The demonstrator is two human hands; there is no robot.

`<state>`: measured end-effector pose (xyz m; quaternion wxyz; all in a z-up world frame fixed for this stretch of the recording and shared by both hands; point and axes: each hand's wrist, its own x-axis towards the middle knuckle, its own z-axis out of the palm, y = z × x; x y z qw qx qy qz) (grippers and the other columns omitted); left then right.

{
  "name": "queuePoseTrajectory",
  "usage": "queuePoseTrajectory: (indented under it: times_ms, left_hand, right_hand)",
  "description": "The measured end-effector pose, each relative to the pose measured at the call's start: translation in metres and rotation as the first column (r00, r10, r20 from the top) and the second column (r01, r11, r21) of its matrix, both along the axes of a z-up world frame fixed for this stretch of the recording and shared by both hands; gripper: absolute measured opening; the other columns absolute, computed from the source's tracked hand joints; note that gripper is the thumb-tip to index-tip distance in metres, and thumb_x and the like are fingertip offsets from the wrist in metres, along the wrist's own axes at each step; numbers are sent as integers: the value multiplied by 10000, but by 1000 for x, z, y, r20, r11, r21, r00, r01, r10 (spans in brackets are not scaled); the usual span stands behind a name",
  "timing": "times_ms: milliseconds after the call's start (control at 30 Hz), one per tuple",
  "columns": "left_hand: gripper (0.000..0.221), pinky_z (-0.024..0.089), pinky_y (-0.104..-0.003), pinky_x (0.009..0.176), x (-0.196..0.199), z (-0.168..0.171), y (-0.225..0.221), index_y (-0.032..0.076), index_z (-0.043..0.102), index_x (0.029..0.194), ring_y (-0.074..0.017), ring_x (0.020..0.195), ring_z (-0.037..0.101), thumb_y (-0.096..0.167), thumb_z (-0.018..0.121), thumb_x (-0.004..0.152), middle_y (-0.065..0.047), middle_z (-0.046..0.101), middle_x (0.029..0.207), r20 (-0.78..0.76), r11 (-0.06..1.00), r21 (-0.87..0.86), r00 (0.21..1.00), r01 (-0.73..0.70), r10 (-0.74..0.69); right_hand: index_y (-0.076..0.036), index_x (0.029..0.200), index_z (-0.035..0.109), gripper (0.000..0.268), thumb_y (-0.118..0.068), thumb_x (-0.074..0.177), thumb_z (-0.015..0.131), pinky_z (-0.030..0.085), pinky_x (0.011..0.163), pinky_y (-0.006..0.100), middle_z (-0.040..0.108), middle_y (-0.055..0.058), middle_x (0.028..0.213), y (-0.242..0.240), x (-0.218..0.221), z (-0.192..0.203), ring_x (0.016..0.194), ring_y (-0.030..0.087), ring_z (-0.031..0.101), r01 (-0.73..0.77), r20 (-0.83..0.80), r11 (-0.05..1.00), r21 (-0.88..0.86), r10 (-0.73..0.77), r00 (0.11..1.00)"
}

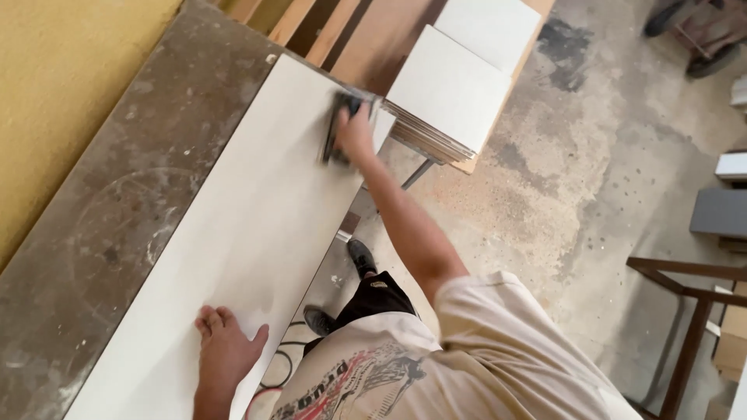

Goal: Manually sanding the surface of a long white board using a sanding block on a workbench.

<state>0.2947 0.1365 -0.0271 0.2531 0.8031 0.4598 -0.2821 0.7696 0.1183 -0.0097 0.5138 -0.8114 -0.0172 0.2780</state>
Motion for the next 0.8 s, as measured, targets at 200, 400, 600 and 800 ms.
queuePoseTrajectory:
  times_ms: [200, 400, 600, 800]
  left_hand:
    - [1105, 144, -524, 1248, 2, 8, -1, -34, 79, 1593, -470, 1577, -32, 649, 563, 872, -254, -29, 1709, 0, 1000, -12, 1000, 15, -15]
    - [1089, 160, -514, 1252, 8, 22, 0, -15, 85, 1599, -421, 1599, -62, 650, 551, 874, -223, -27, 1721, -20, 998, -58, 999, -40, 39]
    - [1062, 191, -474, 1247, 9, 26, -1, 22, 96, 1610, -394, 1604, -41, 637, 560, 879, -186, -22, 1732, -9, 996, -61, 998, -66, 66]
    - [1063, 202, -473, 1248, 7, 25, 1, 27, 95, 1614, -372, 1614, -37, 619, 569, 869, -168, 15, 1734, -5, 992, -81, 996, -94, 94]
  right_hand:
    - [-57, 1272, 518, 342, -280, 1027, 434, 559, 515, 379, 620, 105, 910, -45, 41, 23, 588, 227, 624, 131, 74, 991, -23, -129, 989]
    - [-100, 1417, 405, 475, -285, 981, 430, 508, 495, 489, 651, 175, 775, -4, -45, 14, 438, 286, 596, -194, 17, 981, 9, 193, 981]
    - [-94, 1263, 579, 395, -301, 945, 470, 530, 628, 401, 682, 115, 991, 7, 57, 2, 713, 230, 638, 67, 155, 997, -37, -60, 986]
    - [-71, 1494, 401, 609, -395, 981, 460, 495, 961, 472, 623, 223, 1365, 18, -40, 3, 1114, 359, 665, -367, 107, 927, -76, 374, 921]
